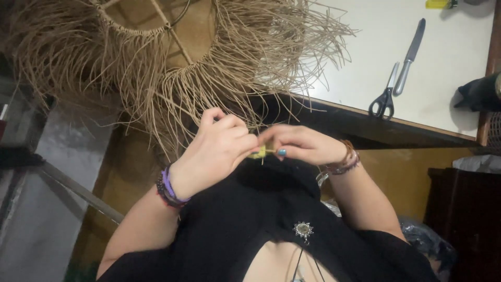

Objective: Measuring, cutting, and weaving straw strands onto a frame to create a decorative shade.

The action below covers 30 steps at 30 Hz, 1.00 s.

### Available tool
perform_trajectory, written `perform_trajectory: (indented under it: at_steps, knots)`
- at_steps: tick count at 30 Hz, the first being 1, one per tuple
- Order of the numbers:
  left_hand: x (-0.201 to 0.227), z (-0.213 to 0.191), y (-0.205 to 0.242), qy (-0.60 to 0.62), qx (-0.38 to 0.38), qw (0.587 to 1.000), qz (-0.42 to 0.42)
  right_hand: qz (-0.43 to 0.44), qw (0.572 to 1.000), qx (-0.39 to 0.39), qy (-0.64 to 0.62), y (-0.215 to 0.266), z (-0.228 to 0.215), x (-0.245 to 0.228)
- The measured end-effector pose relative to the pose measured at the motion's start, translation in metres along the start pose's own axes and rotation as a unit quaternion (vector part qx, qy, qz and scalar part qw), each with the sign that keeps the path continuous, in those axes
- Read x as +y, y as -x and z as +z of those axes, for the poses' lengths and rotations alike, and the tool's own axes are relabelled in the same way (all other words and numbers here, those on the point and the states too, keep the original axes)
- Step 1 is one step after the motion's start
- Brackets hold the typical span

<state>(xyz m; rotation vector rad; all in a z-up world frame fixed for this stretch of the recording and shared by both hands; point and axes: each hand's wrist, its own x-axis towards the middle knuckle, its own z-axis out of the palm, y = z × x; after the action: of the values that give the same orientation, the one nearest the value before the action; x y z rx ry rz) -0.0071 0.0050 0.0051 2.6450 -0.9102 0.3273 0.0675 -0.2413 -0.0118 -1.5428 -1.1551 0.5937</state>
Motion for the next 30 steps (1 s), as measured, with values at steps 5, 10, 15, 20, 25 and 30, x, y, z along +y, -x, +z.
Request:
perform_trajectory:
  at_steps: [5, 10, 15, 20, 25, 30]
  knots:
    - [-0.010, -0.017, 0.011, -0.013, -0.007, 1.000, -0.019, 0.059, 0.996, -0.017, -0.067, 0.016, -0.007, 0.041]
    - [-0.036, -0.038, 0.041, -0.032, -0.043, 0.993, -0.109, 0.151, 0.986, 0.074, -0.001, 0.062, -0.026, 0.027]
    - [-0.058, -0.044, 0.069, -0.080, -0.077, 0.975, -0.191, 0.284, 0.944, 0.157, 0.066, 0.102, -0.035, 0.010]
    - [-0.073, -0.048, 0.080, -0.152, -0.029, 0.969, -0.194, 0.447, 0.880, 0.115, 0.116, 0.122, -0.041, 0.011]
    - [-0.092, -0.030, 0.080, -0.109, -0.024, 0.978, -0.176, 0.468, 0.864, 0.147, 0.115, 0.116, -0.036, 0.009]
    - [-0.108, 0.024, 0.089, -0.104, -0.103, 0.961, -0.235, 0.373, 0.896, 0.212, 0.115, 0.113, -0.027, 0.005]
